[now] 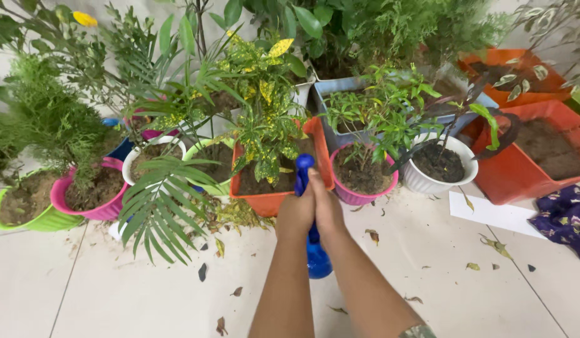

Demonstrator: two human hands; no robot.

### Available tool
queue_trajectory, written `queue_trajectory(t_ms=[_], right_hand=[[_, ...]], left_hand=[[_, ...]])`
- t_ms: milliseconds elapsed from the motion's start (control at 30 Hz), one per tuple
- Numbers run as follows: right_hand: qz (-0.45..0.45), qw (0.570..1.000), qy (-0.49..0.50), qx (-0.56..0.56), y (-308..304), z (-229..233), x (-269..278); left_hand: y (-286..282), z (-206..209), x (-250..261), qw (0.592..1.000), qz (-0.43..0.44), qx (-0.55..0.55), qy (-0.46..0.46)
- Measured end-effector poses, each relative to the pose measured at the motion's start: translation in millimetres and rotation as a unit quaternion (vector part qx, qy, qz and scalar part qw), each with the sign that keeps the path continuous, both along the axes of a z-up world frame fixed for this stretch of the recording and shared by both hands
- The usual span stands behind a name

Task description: The person uses a blue spray bottle to water several potted plants arranged on a tiled floor. They systematically move from one pot to the next, spraying water onto the soil and leaves of each plant.

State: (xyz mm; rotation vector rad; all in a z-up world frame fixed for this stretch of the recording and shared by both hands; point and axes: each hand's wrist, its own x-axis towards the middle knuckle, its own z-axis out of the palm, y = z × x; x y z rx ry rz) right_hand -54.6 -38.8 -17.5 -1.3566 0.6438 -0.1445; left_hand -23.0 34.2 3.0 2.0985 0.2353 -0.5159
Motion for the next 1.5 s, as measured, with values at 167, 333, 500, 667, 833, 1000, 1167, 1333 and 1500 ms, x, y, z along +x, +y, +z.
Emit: queue_trajectory(t_ms=[167,333,500,667,833,1000,1167,1333,1500], right_hand=[[0.007,0.998,0.026,0.061,24,1,6],[0.027,0.997,0.011,0.069,40,-1,18],[0.062,0.995,0.005,0.079,46,-10,31],[0.070,0.995,-0.009,0.065,46,-24,39],[0.081,0.994,-0.027,0.072,44,-27,39],[0.093,0.992,-0.012,0.087,52,-24,38],[0.102,0.989,0.028,0.104,61,-29,45],[0.106,0.986,0.062,0.112,70,-49,54],[0.107,0.985,0.088,0.102,78,-62,57]], left_hand=[[18,-36,21,0.998,0.018,-0.067,0.001],[31,-55,38,0.996,0.073,-0.056,-0.006],[45,-62,51,0.993,0.106,-0.048,-0.017],[51,-75,53,0.993,0.072,-0.042,-0.085],[51,-87,59,0.995,0.069,-0.018,-0.064],[61,-97,63,0.995,0.076,-0.029,-0.054],[73,-98,67,0.996,0.046,-0.011,-0.075],[84,-105,67,0.997,0.045,-0.032,-0.053],[92,-108,63,0.997,0.035,0.011,-0.073]])
